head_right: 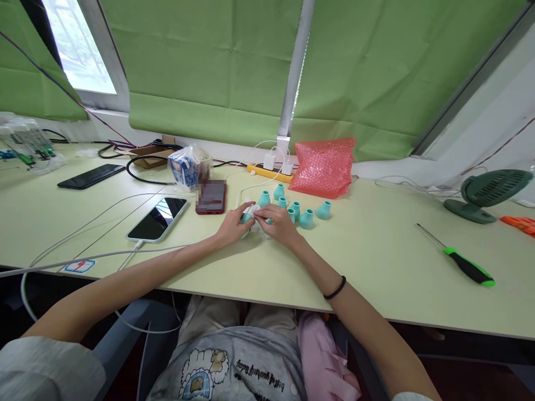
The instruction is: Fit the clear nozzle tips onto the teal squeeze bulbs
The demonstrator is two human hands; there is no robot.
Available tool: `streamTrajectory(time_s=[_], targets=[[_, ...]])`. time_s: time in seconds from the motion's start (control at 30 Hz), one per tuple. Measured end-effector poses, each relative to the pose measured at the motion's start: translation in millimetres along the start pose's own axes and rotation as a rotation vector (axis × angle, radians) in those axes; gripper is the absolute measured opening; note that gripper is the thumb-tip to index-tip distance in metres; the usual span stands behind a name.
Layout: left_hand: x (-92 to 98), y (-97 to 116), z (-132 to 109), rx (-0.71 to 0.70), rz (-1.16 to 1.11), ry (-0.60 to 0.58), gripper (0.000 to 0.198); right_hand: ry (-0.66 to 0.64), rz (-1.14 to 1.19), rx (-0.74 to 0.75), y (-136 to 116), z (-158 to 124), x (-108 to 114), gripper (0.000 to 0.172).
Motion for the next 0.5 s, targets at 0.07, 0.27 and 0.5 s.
streamTrajectory(time_s=[0.07,0.27,0.5], targets=[[0.3,0.5,0.1,0.001,0.011,-0.005,0.044,-0.024,-0.013,0.019,-2.4,1.2,-0.8,0.012],[3.1,4.9,0.3,-0.004,0.036,-0.009,0.043,-0.016,-0.045,0.011,-2.6,3.9,3.4,0.010],[5.0,8.7,-0.5,-0.021,0.072,0.000,0.043,0.033,-0.066,0.001,-0.3,4.8,8.3,0.010]])
Point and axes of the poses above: each hand's wrist, its own z-axis towards the middle knuckle, its own x-axis out of the back of the hand, y = z × x, the point moved 10 cm from there along z, towards the middle knuckle, and after that the axes turned 11 degrees about y, right-handed, at the moved point
